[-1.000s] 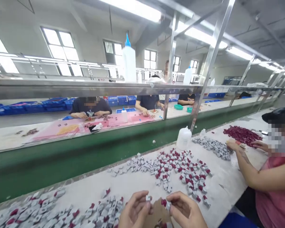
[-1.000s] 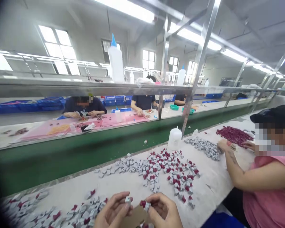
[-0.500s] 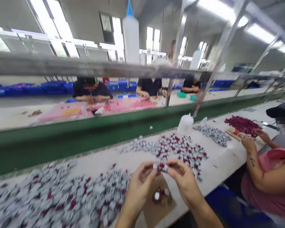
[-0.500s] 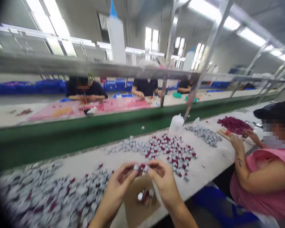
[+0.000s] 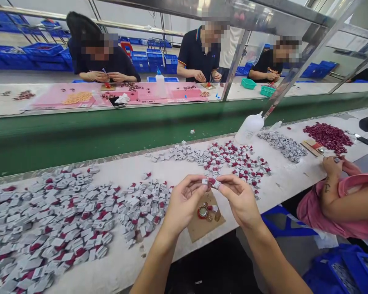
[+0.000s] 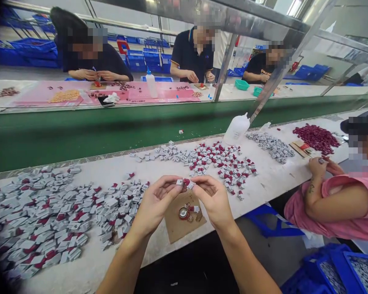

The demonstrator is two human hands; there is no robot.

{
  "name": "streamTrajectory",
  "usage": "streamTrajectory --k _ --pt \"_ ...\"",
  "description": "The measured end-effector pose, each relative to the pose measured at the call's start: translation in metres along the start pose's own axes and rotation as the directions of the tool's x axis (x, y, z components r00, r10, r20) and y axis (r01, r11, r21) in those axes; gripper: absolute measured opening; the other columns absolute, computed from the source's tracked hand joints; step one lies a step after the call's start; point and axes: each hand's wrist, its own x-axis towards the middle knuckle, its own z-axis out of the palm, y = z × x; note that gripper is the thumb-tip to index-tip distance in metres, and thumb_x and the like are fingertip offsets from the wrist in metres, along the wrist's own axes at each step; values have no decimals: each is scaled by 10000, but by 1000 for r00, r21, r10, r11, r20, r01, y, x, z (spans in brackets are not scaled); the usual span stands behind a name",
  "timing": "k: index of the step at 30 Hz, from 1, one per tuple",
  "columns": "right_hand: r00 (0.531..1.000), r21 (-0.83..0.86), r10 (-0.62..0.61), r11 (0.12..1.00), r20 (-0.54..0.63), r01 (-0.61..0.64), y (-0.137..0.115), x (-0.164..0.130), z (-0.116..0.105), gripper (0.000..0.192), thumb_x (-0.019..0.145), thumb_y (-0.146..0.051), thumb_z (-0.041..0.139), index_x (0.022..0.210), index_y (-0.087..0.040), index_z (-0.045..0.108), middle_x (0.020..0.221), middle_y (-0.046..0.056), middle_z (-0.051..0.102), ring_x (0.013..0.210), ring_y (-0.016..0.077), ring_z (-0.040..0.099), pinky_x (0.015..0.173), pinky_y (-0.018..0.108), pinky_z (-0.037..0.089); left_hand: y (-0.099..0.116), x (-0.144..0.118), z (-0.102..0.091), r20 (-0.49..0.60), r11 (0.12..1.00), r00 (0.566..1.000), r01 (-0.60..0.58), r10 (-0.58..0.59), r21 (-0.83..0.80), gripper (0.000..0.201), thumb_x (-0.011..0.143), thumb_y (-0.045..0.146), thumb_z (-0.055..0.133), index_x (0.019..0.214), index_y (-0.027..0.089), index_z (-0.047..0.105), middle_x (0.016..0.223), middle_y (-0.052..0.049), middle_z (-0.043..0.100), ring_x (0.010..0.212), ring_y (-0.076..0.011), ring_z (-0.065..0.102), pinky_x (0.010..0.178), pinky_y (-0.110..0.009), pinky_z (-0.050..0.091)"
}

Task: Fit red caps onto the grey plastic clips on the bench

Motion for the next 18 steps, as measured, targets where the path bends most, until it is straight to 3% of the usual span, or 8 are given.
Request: streamTrajectory --k 8,18 --pt "999 -41 37 999 24 -36 -6 2 3 324 873 -536 962 1005 -247 896 1024 84 897 985 272 850 917 405 711 -1 1 -3 12 999 1000 17 -17 29 306 879 474 959 1055 241 867 1098 -103 887 1104 -312 852 1070 -447 687" --pt "985 -84 81 994 153 -69 -4 4 -1 371 889 -607 978 995 -254 936 1004 101 895 949 273 865 859 380 725 -8 -4 -13 49 999 999 10 -12 43 195 958 378 897 1057 216 854 1097 -97 870 1035 -270 838 969 -396 688"
